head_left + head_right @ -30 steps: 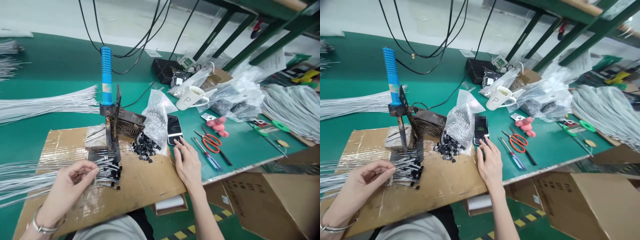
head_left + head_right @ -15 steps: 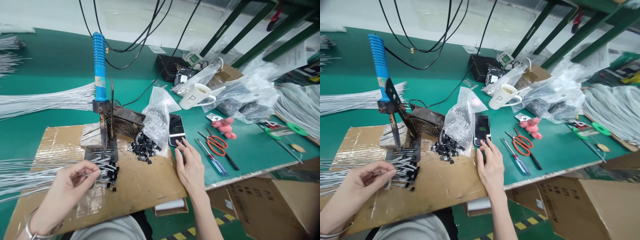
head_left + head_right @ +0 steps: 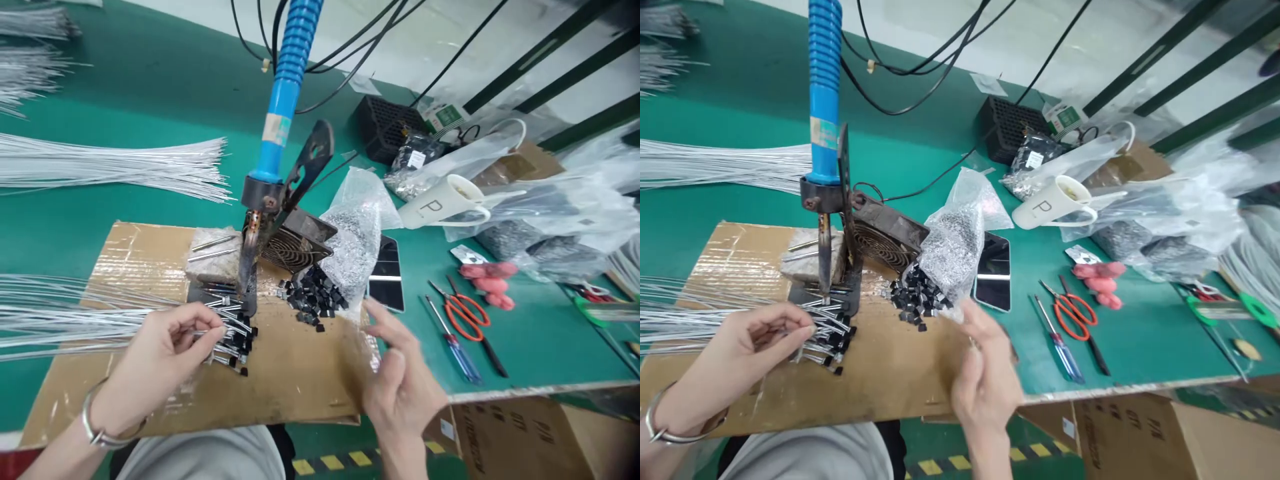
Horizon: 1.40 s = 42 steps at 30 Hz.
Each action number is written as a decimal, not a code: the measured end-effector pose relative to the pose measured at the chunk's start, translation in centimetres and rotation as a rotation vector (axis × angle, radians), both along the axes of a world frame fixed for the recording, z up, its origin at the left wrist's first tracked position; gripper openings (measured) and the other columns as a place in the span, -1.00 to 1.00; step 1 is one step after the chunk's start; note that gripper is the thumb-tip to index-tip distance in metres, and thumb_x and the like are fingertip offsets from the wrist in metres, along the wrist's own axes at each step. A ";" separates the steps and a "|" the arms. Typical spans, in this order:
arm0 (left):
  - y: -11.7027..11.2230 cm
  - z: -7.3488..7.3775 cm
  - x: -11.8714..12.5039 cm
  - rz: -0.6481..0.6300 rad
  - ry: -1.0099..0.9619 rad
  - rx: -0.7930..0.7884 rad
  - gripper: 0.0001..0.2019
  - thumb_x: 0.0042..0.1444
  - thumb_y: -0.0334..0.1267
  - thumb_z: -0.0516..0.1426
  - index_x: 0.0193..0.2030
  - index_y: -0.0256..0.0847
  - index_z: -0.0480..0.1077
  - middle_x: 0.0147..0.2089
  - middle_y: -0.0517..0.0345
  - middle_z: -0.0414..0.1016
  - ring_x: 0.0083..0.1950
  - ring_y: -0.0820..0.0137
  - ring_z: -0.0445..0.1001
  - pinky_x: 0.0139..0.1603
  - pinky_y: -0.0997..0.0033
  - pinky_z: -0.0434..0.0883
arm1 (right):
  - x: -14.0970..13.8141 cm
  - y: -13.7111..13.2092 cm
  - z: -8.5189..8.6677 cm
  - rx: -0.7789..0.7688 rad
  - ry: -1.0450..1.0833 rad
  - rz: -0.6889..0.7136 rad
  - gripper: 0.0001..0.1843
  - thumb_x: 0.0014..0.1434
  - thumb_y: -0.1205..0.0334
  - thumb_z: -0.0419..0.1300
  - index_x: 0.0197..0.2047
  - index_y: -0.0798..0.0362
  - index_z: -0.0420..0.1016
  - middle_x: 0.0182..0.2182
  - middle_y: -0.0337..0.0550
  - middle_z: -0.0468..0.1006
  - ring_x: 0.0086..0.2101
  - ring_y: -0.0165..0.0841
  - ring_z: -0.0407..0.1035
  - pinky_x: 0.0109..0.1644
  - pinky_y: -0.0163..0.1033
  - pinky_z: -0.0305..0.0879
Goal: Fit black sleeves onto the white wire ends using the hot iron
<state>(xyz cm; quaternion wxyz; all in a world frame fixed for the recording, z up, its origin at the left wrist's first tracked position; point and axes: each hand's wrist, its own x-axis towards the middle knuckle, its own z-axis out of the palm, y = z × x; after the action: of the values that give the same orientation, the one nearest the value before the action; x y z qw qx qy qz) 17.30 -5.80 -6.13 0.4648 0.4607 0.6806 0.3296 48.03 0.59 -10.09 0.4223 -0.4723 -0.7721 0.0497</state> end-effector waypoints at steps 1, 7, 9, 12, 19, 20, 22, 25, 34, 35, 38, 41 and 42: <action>0.0 0.0 -0.2 -0.028 0.010 -0.011 -0.70 0.20 0.00 0.20 -0.31 -0.19 0.58 -0.40 0.08 0.60 -0.47 0.40 0.42 -0.49 0.45 0.27 | -1.3 -0.3 0.4 -0.010 -0.030 0.133 -0.70 0.52 0.25 -0.08 0.03 0.05 0.47 0.14 0.16 0.64 0.22 -0.07 0.49 0.25 0.14 0.44; 0.3 0.3 -0.3 -0.050 0.037 -0.019 -0.70 0.20 -0.01 0.17 -0.32 -0.20 0.57 -0.44 0.09 0.58 -0.48 0.38 0.43 -0.48 0.44 0.29 | -7.3 1.5 1.0 -0.014 -0.369 0.369 -0.78 0.50 0.35 -0.07 0.01 0.06 0.39 0.08 0.15 0.68 0.18 -0.12 0.53 0.25 0.09 0.40; 0.4 0.3 -0.1 -0.038 0.023 -0.005 -0.69 0.17 -0.01 0.17 -0.35 -0.20 0.57 -0.45 0.09 0.57 -0.49 0.38 0.41 -0.50 0.44 0.29 | -7.9 2.2 0.6 -0.023 -0.406 0.295 -0.81 0.50 0.35 -0.05 -0.05 0.05 0.38 0.03 0.14 0.70 0.12 -0.09 0.57 0.21 0.09 0.40; 0.4 0.2 0.0 -0.022 0.020 0.018 -0.72 0.17 -0.03 0.19 -0.36 -0.19 0.57 -0.46 0.10 0.58 -0.51 0.40 0.40 -0.52 0.46 0.28 | -7.8 2.4 0.1 -0.035 -0.414 0.254 -0.82 0.51 0.34 -0.04 -0.06 0.05 0.38 0.03 0.18 0.69 0.11 -0.04 0.57 0.20 0.12 0.38; 0.1 -0.1 -0.1 -0.035 0.034 0.023 -0.73 0.18 -0.05 0.20 -0.34 -0.20 0.59 -0.44 0.10 0.60 -0.50 0.40 0.42 -0.53 0.47 0.26 | -6.6 0.6 0.4 -0.012 -0.340 0.296 -0.81 0.48 0.43 -0.01 -0.03 0.06 0.40 -0.02 0.11 0.71 0.08 -0.15 0.59 0.21 0.04 0.40; 0.1 -0.1 -0.1 -0.036 0.031 0.019 -0.73 0.19 -0.04 0.20 -0.33 -0.20 0.59 -0.44 0.09 0.60 -0.49 0.40 0.42 -0.52 0.47 0.26 | -6.7 0.6 0.5 -0.012 -0.331 0.309 -0.81 0.47 0.43 -0.01 -0.01 0.08 0.40 0.00 0.14 0.70 0.13 -0.13 0.56 0.23 0.04 0.42; 0.1 -0.2 -0.1 -0.015 0.024 0.017 -0.72 0.19 -0.03 0.20 -0.31 -0.21 0.58 -0.42 0.09 0.60 -0.49 0.41 0.41 -0.51 0.46 0.25 | -7.2 0.9 0.5 -0.038 -0.352 0.354 -0.81 0.48 0.39 0.00 0.04 0.12 0.40 0.10 0.20 0.65 0.26 -0.07 0.46 0.27 0.06 0.44; 0.3 -0.1 -0.1 0.015 0.000 0.003 -0.71 0.17 -0.02 0.21 -0.30 -0.22 0.57 -0.42 0.09 0.59 -0.49 0.42 0.39 -0.48 0.46 0.24 | -7.8 1.6 0.3 -0.066 -0.402 0.437 -0.80 0.50 0.31 0.01 0.06 0.14 0.41 0.14 0.23 0.63 0.28 -0.01 0.42 0.32 0.14 0.44; 0.3 1.0 0.1 0.047 -0.058 0.009 -0.76 0.15 -0.09 0.22 -0.33 -0.26 0.55 -0.43 0.10 0.55 -0.48 0.45 0.33 -0.46 0.46 0.23 | -5.1 -2.1 1.2 -0.098 0.091 0.276 -0.66 0.47 0.47 -0.07 -0.01 0.10 0.53 -0.25 -0.05 0.59 -0.22 -0.26 0.46 -0.15 -0.09 0.37; 0.2 1.1 0.2 0.050 -0.057 0.010 -0.76 0.15 -0.10 0.22 -0.33 -0.25 0.55 -0.43 0.10 0.54 -0.48 0.45 0.32 -0.47 0.47 0.22 | -5.3 -2.7 1.5 -0.139 0.173 0.262 -0.64 0.47 0.48 -0.07 -0.04 0.08 0.55 -0.30 -0.11 0.55 -0.28 -0.30 0.42 -0.21 -0.14 0.33; -0.1 1.5 0.4 0.034 -0.052 0.001 -0.77 0.16 -0.11 0.21 -0.33 -0.25 0.54 -0.44 0.13 0.51 -0.50 0.46 0.28 -0.49 0.46 0.18 | -6.7 -4.0 1.9 -0.309 0.335 0.262 -0.64 0.48 0.47 -0.02 -0.11 0.02 0.59 -0.38 -0.21 0.48 -0.35 -0.37 0.37 -0.29 -0.21 0.26; -0.6 1.6 0.8 0.008 -0.067 -0.009 -0.77 0.19 -0.10 0.20 -0.32 -0.24 0.54 -0.46 0.15 0.46 -0.50 0.46 0.26 -0.48 0.44 0.15 | -8.3 -4.3 2.0 -0.465 0.385 0.282 -0.71 0.49 0.40 0.06 -0.16 -0.02 0.59 -0.41 -0.26 0.45 -0.38 -0.41 0.36 -0.33 -0.26 0.23; -0.8 1.6 0.9 -0.001 -0.075 -0.011 -0.77 0.20 -0.11 0.19 -0.32 -0.24 0.53 -0.46 0.16 0.46 -0.49 0.46 0.26 -0.48 0.44 0.15 | -8.8 -4.3 2.0 -0.502 0.385 0.304 -0.73 0.49 0.37 0.08 -0.17 -0.02 0.58 -0.40 -0.27 0.46 -0.37 -0.41 0.36 -0.33 -0.27 0.23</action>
<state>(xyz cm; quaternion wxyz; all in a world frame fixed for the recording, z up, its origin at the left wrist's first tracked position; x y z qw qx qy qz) 18.20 -6.57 -4.52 0.4930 0.4458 0.6641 0.3425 39.21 -3.72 -8.08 0.4187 -0.4230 -0.7035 0.3884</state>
